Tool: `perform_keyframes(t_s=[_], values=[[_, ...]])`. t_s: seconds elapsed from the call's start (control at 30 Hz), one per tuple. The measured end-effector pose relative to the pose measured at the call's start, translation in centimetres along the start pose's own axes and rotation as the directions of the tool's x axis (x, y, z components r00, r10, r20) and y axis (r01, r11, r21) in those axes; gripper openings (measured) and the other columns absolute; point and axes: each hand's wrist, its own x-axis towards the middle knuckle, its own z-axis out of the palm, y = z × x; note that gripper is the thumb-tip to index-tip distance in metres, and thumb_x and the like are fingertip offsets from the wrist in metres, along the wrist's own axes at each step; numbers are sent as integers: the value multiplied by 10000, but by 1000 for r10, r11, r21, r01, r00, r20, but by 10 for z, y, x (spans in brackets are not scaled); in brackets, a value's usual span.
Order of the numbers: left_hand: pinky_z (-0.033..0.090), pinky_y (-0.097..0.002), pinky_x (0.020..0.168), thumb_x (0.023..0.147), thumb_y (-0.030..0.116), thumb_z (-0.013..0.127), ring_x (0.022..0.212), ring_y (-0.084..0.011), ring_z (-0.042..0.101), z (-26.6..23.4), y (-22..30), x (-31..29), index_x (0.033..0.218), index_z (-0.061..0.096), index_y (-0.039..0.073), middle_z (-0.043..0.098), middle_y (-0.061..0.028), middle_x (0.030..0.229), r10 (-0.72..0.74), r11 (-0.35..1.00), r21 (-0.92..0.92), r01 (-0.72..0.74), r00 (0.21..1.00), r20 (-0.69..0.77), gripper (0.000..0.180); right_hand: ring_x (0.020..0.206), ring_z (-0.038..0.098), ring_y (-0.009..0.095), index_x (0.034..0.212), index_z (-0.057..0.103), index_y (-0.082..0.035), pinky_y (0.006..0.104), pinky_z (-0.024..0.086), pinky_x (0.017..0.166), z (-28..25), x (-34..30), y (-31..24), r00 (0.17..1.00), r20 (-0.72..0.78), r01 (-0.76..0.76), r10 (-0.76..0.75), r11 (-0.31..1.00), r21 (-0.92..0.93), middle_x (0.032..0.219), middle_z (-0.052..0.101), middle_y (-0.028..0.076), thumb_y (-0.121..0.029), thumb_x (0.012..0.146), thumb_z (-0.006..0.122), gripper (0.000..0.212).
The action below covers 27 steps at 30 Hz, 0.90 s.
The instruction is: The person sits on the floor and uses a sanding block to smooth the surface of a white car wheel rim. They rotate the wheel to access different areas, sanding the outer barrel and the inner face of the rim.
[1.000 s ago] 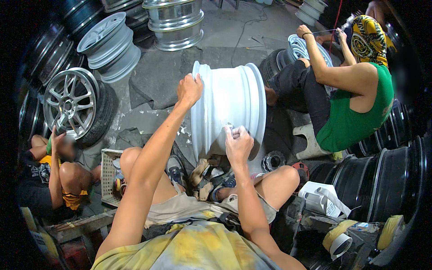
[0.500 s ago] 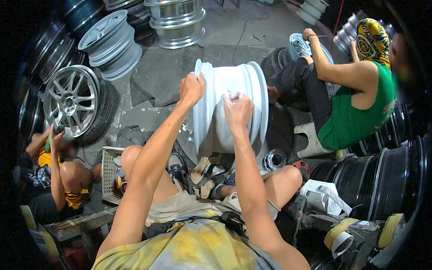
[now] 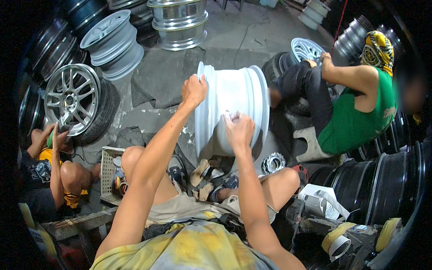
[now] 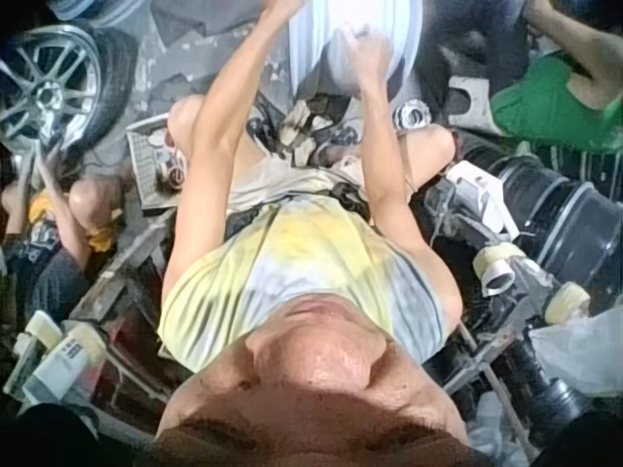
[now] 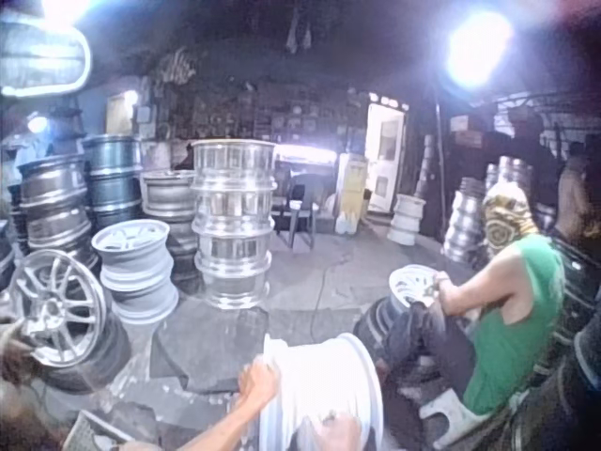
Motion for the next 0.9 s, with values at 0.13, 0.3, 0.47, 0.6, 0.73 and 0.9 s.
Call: perform_keyframes(t_s=[0.13, 0.3, 0.47, 0.6, 0.73, 0.9], values=[[506, -550, 892, 995, 360, 502, 1002, -499, 651, -2, 8, -1, 1013, 680, -55, 689, -312, 1016, 14, 1000, -10, -14, 999, 42, 451, 711, 669, 445, 712, 679, 24, 482, 517, 686, -4, 55, -18, 999, -47, -18, 17, 999, -39, 700, 656, 272, -369, 815, 764, 415], [500, -543, 914, 993, 362, 506, 1043, -487, 645, -3, 4, 9, 1026, 687, -62, 683, -318, 1060, -17, 1000, -26, 18, 998, 53, 462, 730, 661, 452, 749, 672, 11, 483, 515, 699, -22, -16, 8, 998, 61, -7, 17, 989, -147, 729, 670, 250, -389, 819, 763, 416], [536, -527, 888, 985, 328, 523, 1015, -465, 675, 6, 11, 29, 999, 721, -40, 702, -296, 1037, 9, 1000, 19, -9, 1000, 30, 418, 635, 667, 267, 826, 646, 9, 366, 510, 616, -44, -62, 34, 957, 225, -209, 183, 973, 97, 677, 636, 163, -194, 867, 745, 229], [542, -511, 901, 986, 332, 517, 1032, -449, 679, 7, 14, 44, 1013, 731, -39, 704, -287, 1061, -27, 998, 53, 24, 998, 59, 429, 578, 593, 156, 1006, 639, -16, 289, 471, 561, -46, -31, 15, 997, 62, -57, 41, 960, 275, 664, 579, 104, -73, 934, 656, 93], [540, -508, 913, 990, 331, 510, 1048, -439, 679, 8, 26, 45, 1030, 728, -43, 705, -280, 1078, -49, 996, 73, 43, 996, 76, 435, 665, 612, 276, 1158, 623, -71, 398, 509, 629, -33, -5, 16, 945, -85, 320, -316, 947, 29, 784, 592, 126, -103, 909, 682, 258], [537, -509, 917, 994, 325, 506, 1057, -442, 674, 4, 22, 52, 1034, 729, -42, 700, -285, 1087, -77, 995, 71, 72, 995, 64, 432, 916, 604, 316, 1223, 648, -81, 433, 507, 751, -31, -13, 26, 867, 64, 497, -494, 852, -166, 997, 589, 113, -139, 873, 698, 359]])
